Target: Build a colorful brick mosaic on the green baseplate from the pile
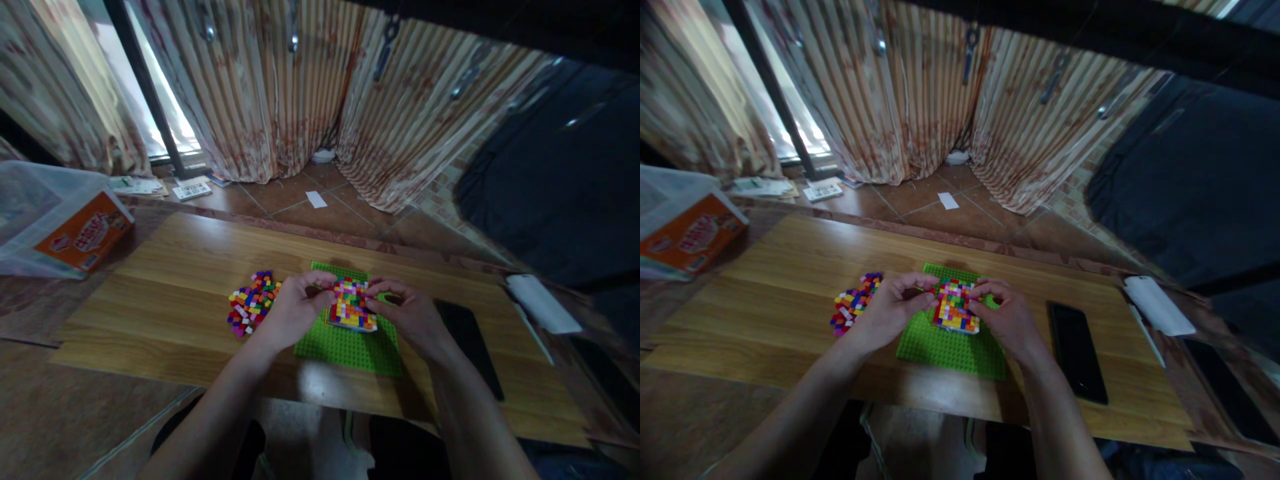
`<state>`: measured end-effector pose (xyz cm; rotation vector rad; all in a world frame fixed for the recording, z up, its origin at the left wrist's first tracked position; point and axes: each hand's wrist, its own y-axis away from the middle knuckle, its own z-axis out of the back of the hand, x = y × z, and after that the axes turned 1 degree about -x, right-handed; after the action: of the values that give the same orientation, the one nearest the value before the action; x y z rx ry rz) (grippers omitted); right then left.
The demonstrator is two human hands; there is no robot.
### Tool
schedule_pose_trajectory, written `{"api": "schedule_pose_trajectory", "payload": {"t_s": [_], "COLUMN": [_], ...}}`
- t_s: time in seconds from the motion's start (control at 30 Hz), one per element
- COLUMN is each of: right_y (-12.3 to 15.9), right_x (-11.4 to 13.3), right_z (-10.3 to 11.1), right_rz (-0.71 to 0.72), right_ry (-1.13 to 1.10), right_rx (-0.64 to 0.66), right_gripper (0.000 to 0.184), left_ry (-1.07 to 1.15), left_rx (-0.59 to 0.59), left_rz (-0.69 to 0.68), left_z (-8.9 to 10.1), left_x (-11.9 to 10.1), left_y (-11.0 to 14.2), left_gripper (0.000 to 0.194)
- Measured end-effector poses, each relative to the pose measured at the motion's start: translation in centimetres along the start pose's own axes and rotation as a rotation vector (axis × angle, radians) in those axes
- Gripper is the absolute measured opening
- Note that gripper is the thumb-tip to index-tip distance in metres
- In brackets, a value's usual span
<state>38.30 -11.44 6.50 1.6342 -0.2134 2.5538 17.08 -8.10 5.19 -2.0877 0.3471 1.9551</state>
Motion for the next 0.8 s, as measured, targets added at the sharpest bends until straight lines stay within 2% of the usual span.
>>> {"api": "schedule_pose_trajectory", "payload": {"t_s": [0.07, 0.13, 0.27, 0.37, 0.6, 0.8], "right_y": [0.3, 0.7, 1.3, 1.5, 1.4, 0.7], "right_x": [0.5, 1.1, 1.8, 1.7, 1.5, 0.9], "right_z": [-0.4, -1.1, -2.5, -3.1, -3.2, -1.0], "right_rz": [0.081, 0.166, 0.281, 0.319, 0.325, 0.235], "right_ry": [0.043, 0.08, 0.144, 0.167, 0.184, 0.153], "right_rx": [-0.079, -0.096, 0.005, 0.027, 0.006, -0.033], "right_gripper": [0.013, 0.013, 0.016, 0.015, 0.012, 0.009], "left_ry": [-0.005, -0.025, -0.071, -0.108, -0.207, -0.211], "left_rx": [0.018, 0.026, 0.074, 0.101, 0.082, -0.009], "left_rz": [-0.025, -0.056, -0.126, -0.157, -0.161, -0.11], "left_z": [-0.2, -0.3, -0.7, -0.9, -1.2, -0.7], "left_x": [0.2, 0.3, 0.1, 0.0, 0.2, 0.2], "left_y": [0.0, 0.0, 0.1, 0.2, 0.4, 0.1], "left_gripper": [0.023, 0.024, 0.023, 0.023, 0.026, 0.021]}}
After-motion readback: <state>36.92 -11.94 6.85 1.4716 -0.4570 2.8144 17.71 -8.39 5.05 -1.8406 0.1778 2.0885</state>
